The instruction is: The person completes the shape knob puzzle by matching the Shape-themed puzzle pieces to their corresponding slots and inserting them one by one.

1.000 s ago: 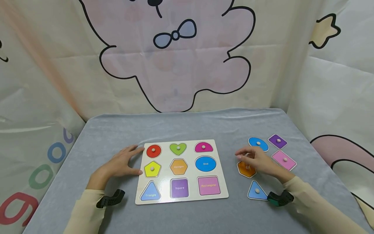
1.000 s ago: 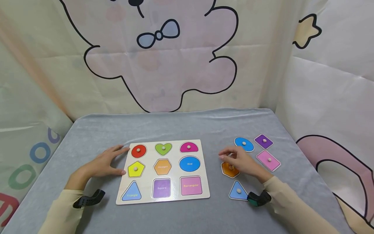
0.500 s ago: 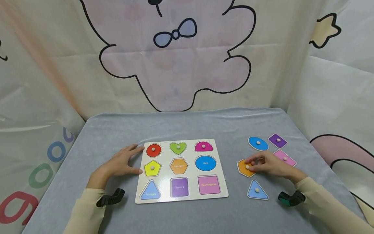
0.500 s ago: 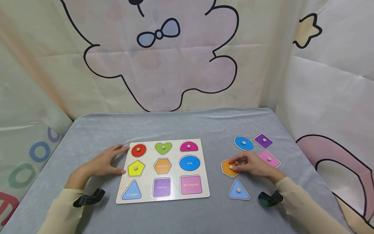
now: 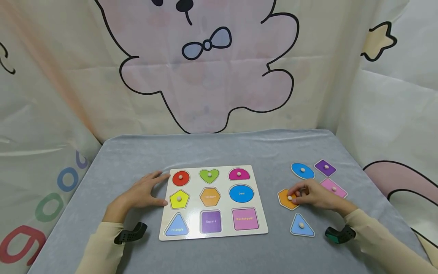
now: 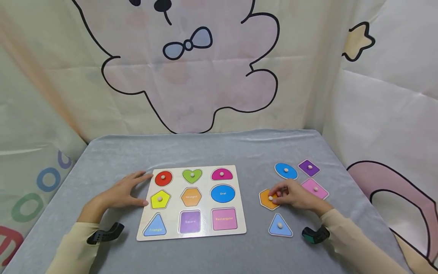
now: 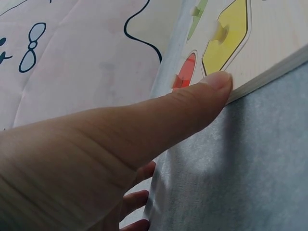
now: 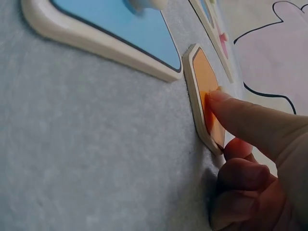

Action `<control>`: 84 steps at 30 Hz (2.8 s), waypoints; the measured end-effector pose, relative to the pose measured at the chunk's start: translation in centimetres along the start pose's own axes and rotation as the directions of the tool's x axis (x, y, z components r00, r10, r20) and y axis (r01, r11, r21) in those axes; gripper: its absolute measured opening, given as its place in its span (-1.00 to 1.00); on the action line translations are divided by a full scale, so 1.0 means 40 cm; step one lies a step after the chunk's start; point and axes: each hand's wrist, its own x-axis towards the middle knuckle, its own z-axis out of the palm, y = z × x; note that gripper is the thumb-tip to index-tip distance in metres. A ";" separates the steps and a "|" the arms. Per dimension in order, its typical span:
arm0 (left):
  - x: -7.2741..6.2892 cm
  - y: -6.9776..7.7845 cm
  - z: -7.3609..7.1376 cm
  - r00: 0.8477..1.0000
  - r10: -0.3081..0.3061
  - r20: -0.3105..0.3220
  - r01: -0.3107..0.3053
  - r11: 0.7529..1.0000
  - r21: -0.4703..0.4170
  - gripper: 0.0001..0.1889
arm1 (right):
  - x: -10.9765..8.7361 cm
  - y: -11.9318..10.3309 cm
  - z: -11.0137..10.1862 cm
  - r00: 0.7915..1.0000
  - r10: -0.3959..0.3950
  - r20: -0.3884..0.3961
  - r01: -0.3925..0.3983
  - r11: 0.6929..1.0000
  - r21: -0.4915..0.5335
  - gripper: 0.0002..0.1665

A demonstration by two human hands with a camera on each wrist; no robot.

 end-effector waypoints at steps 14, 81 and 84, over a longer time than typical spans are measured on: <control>0.000 -0.001 0.006 1.000 -0.019 -0.002 0.019 1.000 0.003 0.04 | 0.006 -0.015 0.010 0.998 0.047 -0.050 -0.050 0.996 -0.072 -0.90; 0.001 -0.001 0.000 1.000 0.000 0.004 0.000 1.000 -0.013 0.02 | 0.265 -0.159 0.183 0.990 0.096 -0.098 -0.094 0.995 0.029 -0.88; 0.002 0.000 -0.001 1.000 0.000 0.003 0.000 1.000 -0.015 0.02 | 0.269 -0.165 0.187 0.990 0.110 -0.090 -0.107 0.993 0.040 -0.87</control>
